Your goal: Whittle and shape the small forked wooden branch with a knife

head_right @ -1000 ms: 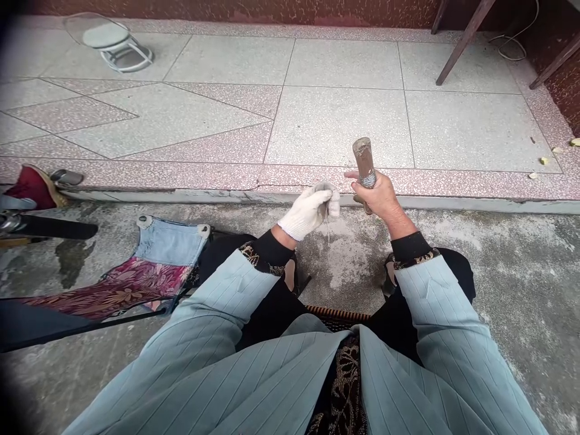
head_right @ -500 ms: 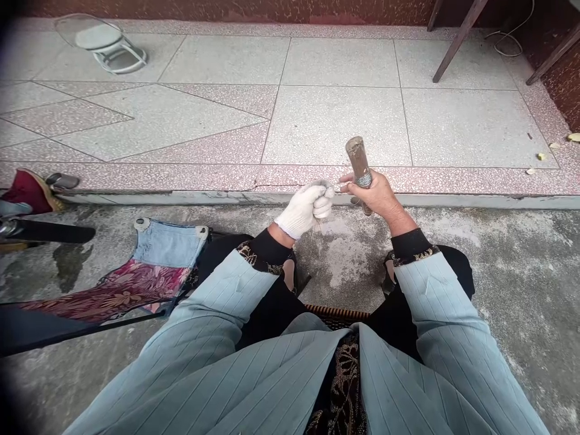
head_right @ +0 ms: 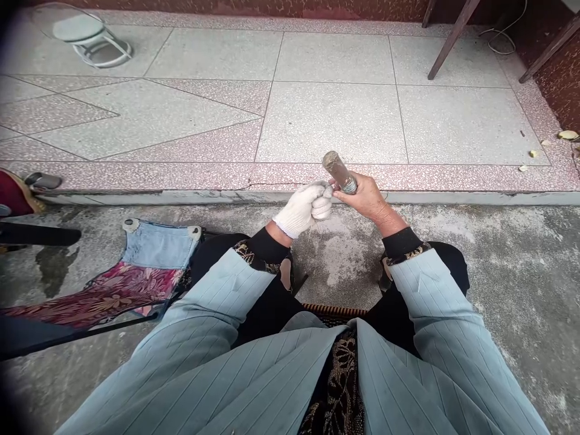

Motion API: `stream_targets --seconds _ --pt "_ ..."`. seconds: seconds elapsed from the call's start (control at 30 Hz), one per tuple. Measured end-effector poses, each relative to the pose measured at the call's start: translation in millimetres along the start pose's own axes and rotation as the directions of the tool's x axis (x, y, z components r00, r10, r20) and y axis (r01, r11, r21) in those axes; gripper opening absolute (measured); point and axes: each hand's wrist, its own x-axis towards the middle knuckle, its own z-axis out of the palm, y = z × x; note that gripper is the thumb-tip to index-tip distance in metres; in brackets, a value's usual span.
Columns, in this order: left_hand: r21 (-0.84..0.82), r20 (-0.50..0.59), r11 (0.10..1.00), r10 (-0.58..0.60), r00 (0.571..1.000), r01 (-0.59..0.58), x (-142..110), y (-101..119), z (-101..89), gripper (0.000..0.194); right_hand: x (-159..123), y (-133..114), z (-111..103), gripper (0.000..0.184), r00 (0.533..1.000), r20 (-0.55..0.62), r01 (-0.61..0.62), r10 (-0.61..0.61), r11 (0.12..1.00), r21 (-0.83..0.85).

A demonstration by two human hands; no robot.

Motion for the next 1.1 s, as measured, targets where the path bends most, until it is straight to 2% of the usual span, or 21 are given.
stream_targets --seconds 0.23,0.37,0.43,0.53,0.6,0.67,0.7,0.77,0.87,0.97,1.1 --pt "0.093 0.035 0.995 -0.028 0.999 0.025 -2 -1 -1.3 0.013 -1 0 1 0.022 0.989 -0.068 -0.137 0.133 0.989 -0.057" --pt "0.238 0.025 0.971 -0.013 1.0 0.006 0 -4 -1.8 0.015 -2 -4 3 0.021 0.968 -0.132 -0.226 0.212 0.969 -0.104" --pt "0.361 0.01 0.932 0.017 1.0 -0.02 0 -5 -0.1 0.014 -3 -5 4 0.02 0.959 -0.175 -0.248 0.224 0.96 -0.129" --pt "0.622 -0.075 0.778 0.178 0.981 -0.094 -1 -6 3.9 0.014 -3 -3 7 0.021 0.937 -0.208 -0.3 0.28 0.951 -0.071" --pt "0.796 -0.1 0.587 0.367 0.925 -0.147 -3 -7 6.2 0.019 -2 1 9 0.019 0.927 -0.228 -0.315 0.299 0.948 -0.037" --pt "0.921 -0.043 0.353 0.514 0.857 -0.165 -3 -8 7.1 0.021 -2 5 11 0.018 0.925 -0.264 -0.298 0.272 0.952 -0.063" --pt "0.956 -0.004 0.247 0.548 0.836 -0.157 -4 -8 7.1 0.019 -2 6 11 0.018 0.927 -0.274 -0.287 0.255 0.954 -0.084" --pt "0.987 0.043 0.102 0.565 0.824 -0.122 -3 -9 6.2 0.016 -2 9 13 0.019 0.93 -0.286 -0.272 0.23 0.955 -0.12" --pt "0.997 0.037 0.033 0.56 0.828 -0.067 -2 -10 4.0 0.016 -2 10 13 0.019 0.937 -0.297 -0.247 0.185 0.951 -0.187" --pt "0.999 0.032 0.01 0.553 0.833 -0.045 0 -11 1.7 0.016 -2 10 13 0.02 0.937 -0.317 -0.233 0.149 0.941 -0.247" --pt "1.0 0.01 -0.006 0.544 0.839 -0.008 1 -12 -0.7 0.016 -2 9 13 0.02 0.938 -0.309 -0.237 0.156 0.94 -0.246"
